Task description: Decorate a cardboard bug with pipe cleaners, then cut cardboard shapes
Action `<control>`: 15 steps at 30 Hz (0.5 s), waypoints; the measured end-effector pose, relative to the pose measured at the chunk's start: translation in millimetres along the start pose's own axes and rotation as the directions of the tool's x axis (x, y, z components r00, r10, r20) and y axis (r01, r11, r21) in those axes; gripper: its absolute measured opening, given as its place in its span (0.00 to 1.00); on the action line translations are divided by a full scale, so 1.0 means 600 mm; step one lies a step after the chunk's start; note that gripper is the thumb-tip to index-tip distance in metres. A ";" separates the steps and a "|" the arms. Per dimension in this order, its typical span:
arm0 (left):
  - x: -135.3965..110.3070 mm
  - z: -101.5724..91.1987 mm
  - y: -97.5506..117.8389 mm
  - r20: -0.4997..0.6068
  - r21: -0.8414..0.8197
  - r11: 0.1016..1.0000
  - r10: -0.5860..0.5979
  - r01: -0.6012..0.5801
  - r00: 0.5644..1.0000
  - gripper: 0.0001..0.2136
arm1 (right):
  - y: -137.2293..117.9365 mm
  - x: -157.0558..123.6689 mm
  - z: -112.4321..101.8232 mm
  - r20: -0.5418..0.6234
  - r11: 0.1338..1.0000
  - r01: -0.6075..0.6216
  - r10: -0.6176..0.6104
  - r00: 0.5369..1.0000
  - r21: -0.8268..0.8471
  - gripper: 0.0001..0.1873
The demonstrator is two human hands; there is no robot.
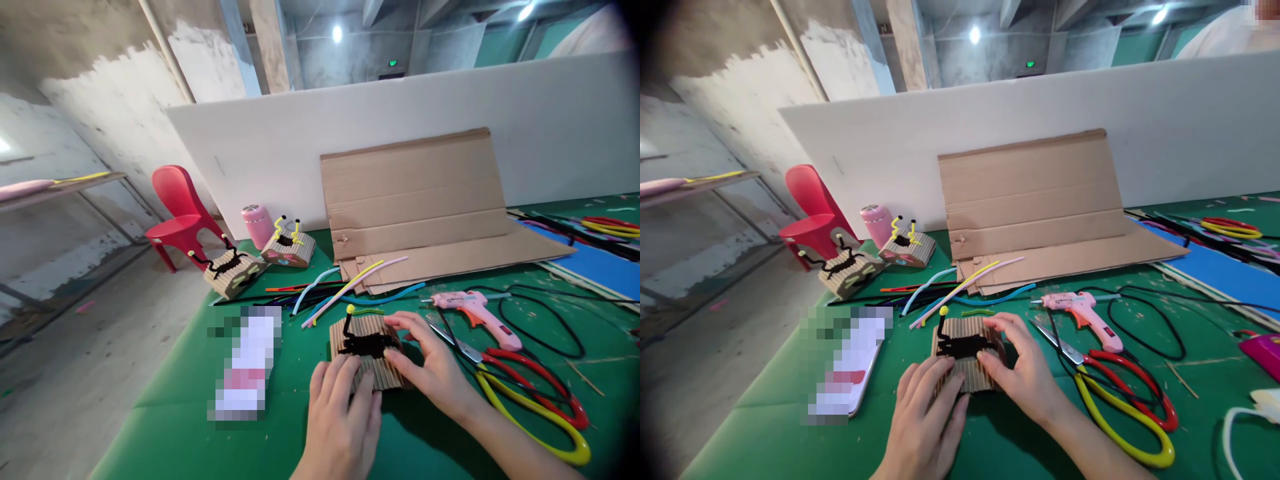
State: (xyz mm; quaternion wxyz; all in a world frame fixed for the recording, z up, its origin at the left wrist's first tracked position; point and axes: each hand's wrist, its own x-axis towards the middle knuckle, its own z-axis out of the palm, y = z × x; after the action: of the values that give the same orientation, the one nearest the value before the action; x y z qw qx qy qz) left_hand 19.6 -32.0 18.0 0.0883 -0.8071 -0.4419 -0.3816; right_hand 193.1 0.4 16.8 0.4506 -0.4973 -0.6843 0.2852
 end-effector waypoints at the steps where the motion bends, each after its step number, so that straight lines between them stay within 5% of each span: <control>1: 0.003 -0.003 0.000 -0.024 -0.012 1.000 -0.017 0.017 1.000 0.06 | -0.006 0.002 -0.001 -0.018 0.999 0.025 -0.025 1.000 -0.024 0.15; 6: 0.022 -0.013 -0.011 -0.113 0.010 0.996 -0.083 0.084 0.990 0.05 | -0.034 0.014 -0.006 -0.039 0.986 0.122 -0.127 0.991 -0.113 0.08; 15: 0.061 -0.015 -0.027 0.031 0.300 0.946 0.120 -0.124 0.992 0.12 | -0.022 0.004 -0.006 -0.052 0.986 0.105 -0.113 0.992 -0.132 0.08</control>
State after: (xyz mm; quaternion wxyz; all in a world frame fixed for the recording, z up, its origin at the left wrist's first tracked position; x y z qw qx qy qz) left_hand 13.6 -3.0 46.4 0.2310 -0.8122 -0.4446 -0.2988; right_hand 190.6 -2.1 30.0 0.4526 -0.4954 -0.7138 0.2005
